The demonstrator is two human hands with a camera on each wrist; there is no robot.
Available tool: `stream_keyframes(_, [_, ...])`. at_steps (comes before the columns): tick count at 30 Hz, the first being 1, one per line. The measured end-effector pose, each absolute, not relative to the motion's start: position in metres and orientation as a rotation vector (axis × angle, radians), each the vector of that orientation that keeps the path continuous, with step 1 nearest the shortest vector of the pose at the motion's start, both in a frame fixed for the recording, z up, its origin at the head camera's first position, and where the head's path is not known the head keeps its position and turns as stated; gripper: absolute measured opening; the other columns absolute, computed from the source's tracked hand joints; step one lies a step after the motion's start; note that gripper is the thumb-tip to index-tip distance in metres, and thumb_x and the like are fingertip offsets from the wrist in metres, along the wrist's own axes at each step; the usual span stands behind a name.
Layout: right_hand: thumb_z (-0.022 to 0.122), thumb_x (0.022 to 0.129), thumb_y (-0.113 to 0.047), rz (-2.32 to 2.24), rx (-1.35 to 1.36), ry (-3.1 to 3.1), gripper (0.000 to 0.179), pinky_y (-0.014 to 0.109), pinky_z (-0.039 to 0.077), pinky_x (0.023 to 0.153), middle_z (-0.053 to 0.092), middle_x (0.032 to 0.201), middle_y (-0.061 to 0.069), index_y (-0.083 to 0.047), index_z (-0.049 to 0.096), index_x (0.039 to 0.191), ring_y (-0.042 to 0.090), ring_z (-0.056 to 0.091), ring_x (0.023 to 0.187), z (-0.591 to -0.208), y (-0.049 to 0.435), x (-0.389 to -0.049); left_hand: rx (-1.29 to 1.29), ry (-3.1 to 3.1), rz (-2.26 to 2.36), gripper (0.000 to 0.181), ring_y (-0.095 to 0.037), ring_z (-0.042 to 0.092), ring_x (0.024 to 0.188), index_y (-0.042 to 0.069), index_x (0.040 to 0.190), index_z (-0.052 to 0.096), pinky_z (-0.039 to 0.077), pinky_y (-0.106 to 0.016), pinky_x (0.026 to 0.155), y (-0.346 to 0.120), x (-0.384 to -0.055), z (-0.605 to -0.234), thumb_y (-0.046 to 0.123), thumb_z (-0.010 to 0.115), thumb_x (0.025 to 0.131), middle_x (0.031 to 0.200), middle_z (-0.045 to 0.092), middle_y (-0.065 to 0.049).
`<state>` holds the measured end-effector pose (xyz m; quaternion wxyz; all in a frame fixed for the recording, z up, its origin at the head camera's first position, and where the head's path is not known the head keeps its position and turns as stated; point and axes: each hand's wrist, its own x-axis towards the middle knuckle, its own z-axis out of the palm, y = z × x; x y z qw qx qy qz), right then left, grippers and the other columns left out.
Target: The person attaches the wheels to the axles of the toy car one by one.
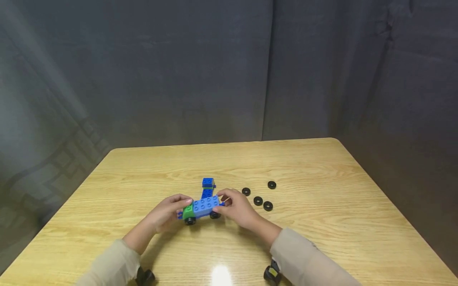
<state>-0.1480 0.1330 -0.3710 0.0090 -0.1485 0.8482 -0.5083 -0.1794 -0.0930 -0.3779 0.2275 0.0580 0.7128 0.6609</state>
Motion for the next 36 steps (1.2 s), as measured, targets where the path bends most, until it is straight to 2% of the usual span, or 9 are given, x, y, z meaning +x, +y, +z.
stream_keyframes(3, [0.067,0.074,-0.019,-1.592,-0.472,2.643,0.036,0.027,0.045,0.063,0.052,0.096,0.008,-0.003,0.056,0.104,0.016,0.050,0.077,-0.372,0.127,-0.151,0.128,2.067,1.757,0.043,-0.011,0.047,0.068,-0.001,0.101,0.052,0.041,-0.024,0.057,-0.096,-0.185,-0.376,0.034,0.062,0.077,0.090,0.053,-0.006])
stream_keyframes(8, [0.067,0.074,-0.013,-1.570,-0.498,2.634,0.035,0.025,0.045,0.059,0.053,0.099,0.008,-0.001,0.054,0.104,0.015,0.050,0.075,-0.371,0.113,-0.156,0.107,2.118,1.752,0.036,-0.012,0.050,0.066,-0.003,0.096,0.053,0.042,-0.024,0.058,-0.102,-0.197,-0.371,0.028,0.061,0.079,0.085,0.054,-0.008])
stream_keyframes(11, [0.066,0.075,-0.011,-1.524,-0.530,2.656,0.036,0.022,0.045,0.060,0.053,0.099,0.008,0.001,0.053,0.106,0.014,0.051,0.075,-0.370,0.103,-0.159,0.114,2.180,1.687,0.036,-0.013,0.050,0.067,-0.003,0.099,0.054,0.043,-0.027,0.061,-0.109,-0.204,-0.367,0.028,0.058,0.081,0.086,0.054,-0.008])
stream_keyframes(16, [0.066,0.076,-0.014,-1.442,-0.562,2.732,0.037,0.021,0.043,0.058,0.052,0.093,0.008,0.003,0.054,0.106,0.013,0.049,0.072,-0.369,0.086,-0.165,0.168,2.305,1.512,0.042,-0.018,0.051,0.081,0.000,0.108,0.053,0.044,-0.038,0.072,-0.125,-0.215,-0.365,0.034,0.054,0.083,0.098,0.054,-0.008])
stream_keyframes(20, [0.066,0.076,-0.017,-1.397,-0.573,2.785,0.035,0.020,0.042,0.057,0.051,0.089,0.007,0.002,0.055,0.104,0.011,0.046,0.070,-0.371,0.072,-0.170,0.190,2.355,1.412,0.044,-0.021,0.051,0.089,0.000,0.112,0.052,0.043,-0.043,0.076,-0.136,-0.223,-0.362,0.035,0.051,0.085,0.105,0.052,-0.010])
stream_keyframes(29, [0.064,0.078,-0.019,-1.349,-0.509,2.811,0.025,0.019,0.041,0.055,0.046,0.085,0.005,-0.003,0.053,0.095,0.010,0.046,0.066,-0.380,0.041,-0.179,0.174,2.448,1.215,0.044,-0.023,0.049,0.089,-0.002,0.107,0.051,0.045,-0.038,0.068,-0.147,-0.238,-0.361,0.036,0.049,0.086,0.105,0.050,-0.015])
stream_keyframes(36, [0.063,0.079,-0.024,-1.195,-0.432,2.881,0.027,0.020,0.038,0.055,0.045,0.085,0.001,-0.006,0.051,0.095,0.010,0.044,0.069,-0.387,0.019,-0.183,0.160,2.458,1.159,0.038,-0.022,0.050,0.083,-0.007,0.107,0.049,0.045,-0.038,0.070,-0.154,-0.246,-0.361,0.026,0.049,0.087,0.097,0.051,-0.016])
